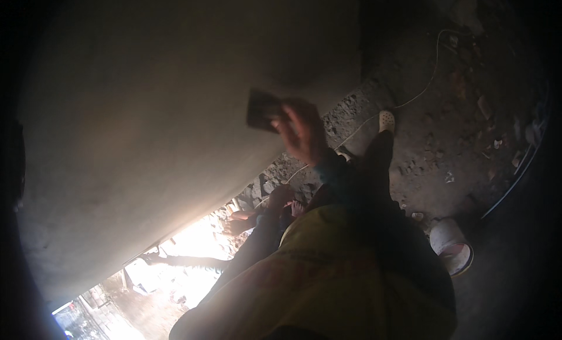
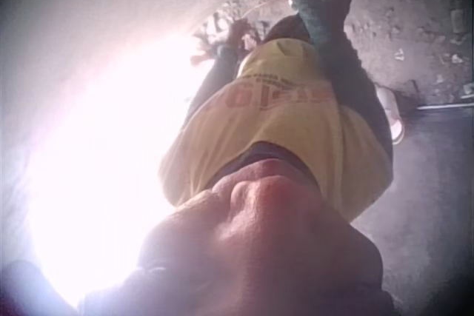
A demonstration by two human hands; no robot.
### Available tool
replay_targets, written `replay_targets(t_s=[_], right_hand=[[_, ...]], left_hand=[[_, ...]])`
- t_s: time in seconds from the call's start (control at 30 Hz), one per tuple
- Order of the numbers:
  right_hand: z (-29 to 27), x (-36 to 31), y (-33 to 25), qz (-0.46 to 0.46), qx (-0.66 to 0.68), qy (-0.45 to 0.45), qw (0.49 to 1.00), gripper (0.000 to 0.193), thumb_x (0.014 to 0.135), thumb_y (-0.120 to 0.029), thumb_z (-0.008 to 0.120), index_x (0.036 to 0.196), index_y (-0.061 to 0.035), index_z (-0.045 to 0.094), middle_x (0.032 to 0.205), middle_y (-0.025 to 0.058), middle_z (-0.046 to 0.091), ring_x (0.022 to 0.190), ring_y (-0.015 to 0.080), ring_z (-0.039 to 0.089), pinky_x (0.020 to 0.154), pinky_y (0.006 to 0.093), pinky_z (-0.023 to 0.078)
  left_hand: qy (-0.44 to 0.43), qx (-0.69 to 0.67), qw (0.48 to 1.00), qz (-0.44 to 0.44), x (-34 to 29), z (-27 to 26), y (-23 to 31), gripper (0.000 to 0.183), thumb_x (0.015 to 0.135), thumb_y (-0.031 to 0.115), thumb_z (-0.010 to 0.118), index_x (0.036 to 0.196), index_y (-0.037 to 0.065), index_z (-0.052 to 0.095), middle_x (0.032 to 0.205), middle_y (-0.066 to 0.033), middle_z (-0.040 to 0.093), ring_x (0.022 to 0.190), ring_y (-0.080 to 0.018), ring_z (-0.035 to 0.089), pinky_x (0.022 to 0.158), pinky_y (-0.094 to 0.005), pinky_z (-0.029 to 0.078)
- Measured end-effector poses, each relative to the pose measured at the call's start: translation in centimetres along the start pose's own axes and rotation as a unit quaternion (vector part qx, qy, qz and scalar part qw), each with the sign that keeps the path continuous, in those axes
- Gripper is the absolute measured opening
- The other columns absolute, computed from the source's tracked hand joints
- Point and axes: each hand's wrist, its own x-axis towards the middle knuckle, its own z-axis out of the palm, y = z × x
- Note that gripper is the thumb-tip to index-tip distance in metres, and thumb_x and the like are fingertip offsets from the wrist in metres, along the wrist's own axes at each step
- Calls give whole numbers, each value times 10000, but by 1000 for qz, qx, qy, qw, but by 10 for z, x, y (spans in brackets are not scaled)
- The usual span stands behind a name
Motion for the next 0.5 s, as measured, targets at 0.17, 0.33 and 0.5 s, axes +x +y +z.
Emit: replay_targets(t_s=[0.17, 0.33, 0.5], right_hand=[[-47, 41, 10, 26, 129, -69, 989, 309, 982, -146, 711, 1240, 7, 634, 1137, 147, 687, 1053, 241, 681, 911, 363, 532], [-62, 12, 16, 21, 157, -150, 976, 322, 1004, -122, 681, 1294, 1, 615, 1146, 106, 669, 1072, 203, 635, 975, 354, 503], [-40, 12, 20, 52, 174, -148, 972, 356, 976, -138, 679, 1300, -3, 613, 1144, 138, 685, 1090, 238, 670, 976, 369, 515]], left_hand=[[-40, 260, 933, 245, 18, -95, -69, 322, 943, 144, 650, 1264, 123, 656, 1272, -102, 655, 1170, -269, 676, 916, -365, 593], [-36, 146, 980, 128, 0, -35, -50, 280, 972, 144, 632, 1245, 97, 668, 1239, -90, 662, 1149, -234, 685, 892, -338, 596], [30, 105, 990, 89, -36, -21, -3, 268, 1025, 143, 598, 1272, 58, 660, 1209, -70, 676, 1096, -196, 715, 807, -320, 608]])
